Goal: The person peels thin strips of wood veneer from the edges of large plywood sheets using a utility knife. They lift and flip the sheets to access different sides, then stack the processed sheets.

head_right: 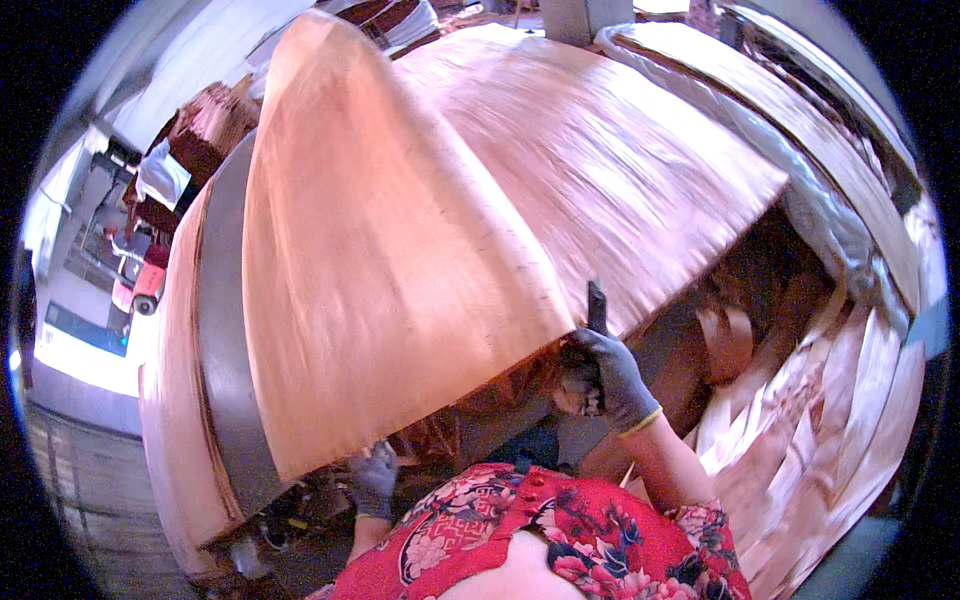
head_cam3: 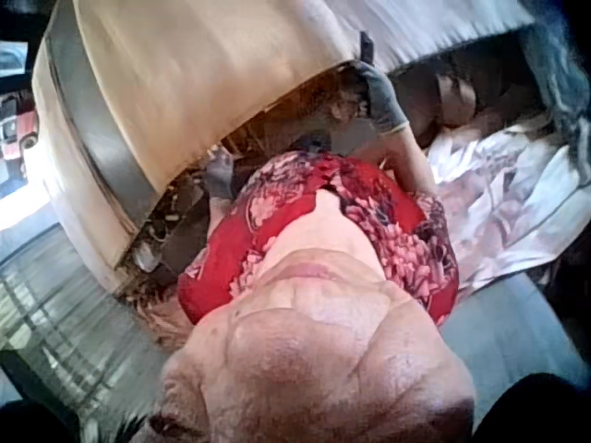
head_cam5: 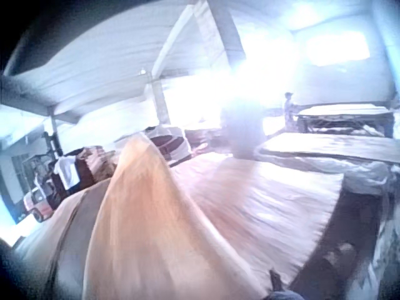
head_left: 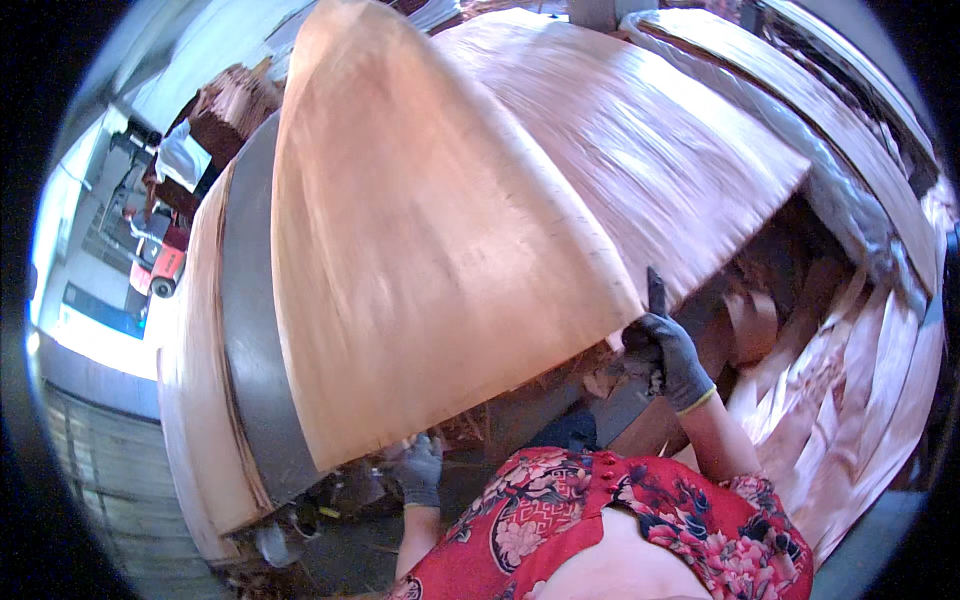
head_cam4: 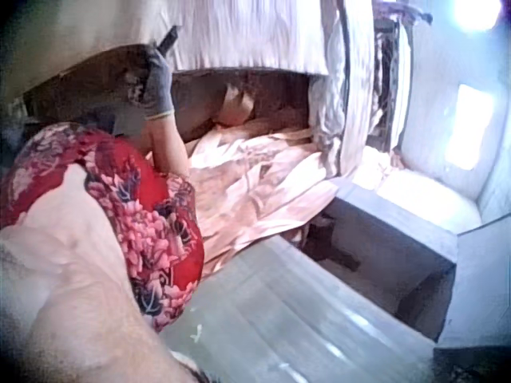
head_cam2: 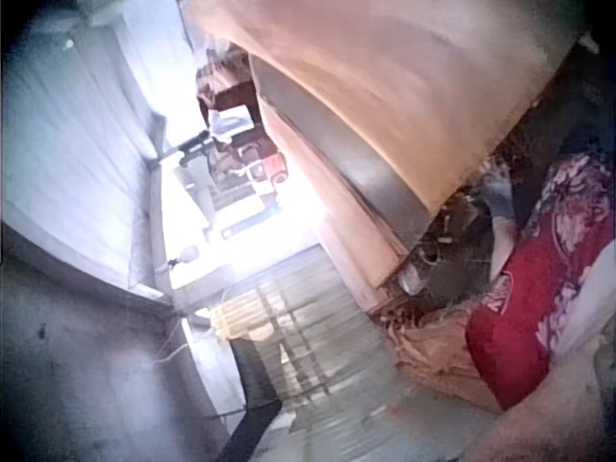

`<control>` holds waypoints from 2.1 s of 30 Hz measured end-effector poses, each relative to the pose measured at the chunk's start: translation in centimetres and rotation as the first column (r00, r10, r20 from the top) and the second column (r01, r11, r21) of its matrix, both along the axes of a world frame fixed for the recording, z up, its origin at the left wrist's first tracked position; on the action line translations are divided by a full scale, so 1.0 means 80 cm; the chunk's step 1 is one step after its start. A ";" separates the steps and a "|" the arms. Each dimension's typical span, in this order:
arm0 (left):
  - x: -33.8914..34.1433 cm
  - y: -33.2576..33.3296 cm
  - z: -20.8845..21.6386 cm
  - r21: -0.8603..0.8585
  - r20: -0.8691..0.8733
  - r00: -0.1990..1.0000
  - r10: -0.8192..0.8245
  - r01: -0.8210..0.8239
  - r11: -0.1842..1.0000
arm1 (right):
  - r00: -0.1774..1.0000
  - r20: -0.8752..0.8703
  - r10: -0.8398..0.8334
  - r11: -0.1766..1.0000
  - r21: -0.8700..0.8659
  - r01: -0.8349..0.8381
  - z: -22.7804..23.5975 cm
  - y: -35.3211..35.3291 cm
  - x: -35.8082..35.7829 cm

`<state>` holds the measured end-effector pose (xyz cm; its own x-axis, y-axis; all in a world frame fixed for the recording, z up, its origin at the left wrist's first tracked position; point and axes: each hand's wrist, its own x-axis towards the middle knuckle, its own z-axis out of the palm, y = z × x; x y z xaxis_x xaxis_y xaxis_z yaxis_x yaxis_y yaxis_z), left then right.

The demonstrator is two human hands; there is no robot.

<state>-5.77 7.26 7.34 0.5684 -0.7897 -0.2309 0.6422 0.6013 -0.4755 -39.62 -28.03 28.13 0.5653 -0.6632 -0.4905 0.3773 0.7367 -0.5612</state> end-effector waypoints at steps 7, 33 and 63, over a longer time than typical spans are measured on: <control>-0.081 -0.275 0.161 0.806 0.493 0.869 0.044 -0.475 0.355 | 0.930 -0.298 -0.217 0.963 -0.218 0.156 -0.041 -0.193 -0.129; -0.334 -0.674 -0.004 0.886 0.451 0.856 -0.251 -0.463 0.011 | 0.583 -0.603 -0.545 0.523 -0.788 -0.325 -0.167 -0.769 -0.494; -0.651 -0.934 -0.263 0.851 0.172 0.978 -0.120 -0.086 0.517 | 0.454 -0.657 -0.603 0.089 -0.620 -0.779 -0.254 -1.124 -0.746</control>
<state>-57.86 -67.46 -13.67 0.6683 -0.2814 -0.6887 0.6670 0.6366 0.3871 -99.26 -117.95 7.83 0.5614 -0.7886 0.2508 -0.6454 -0.6070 -0.4637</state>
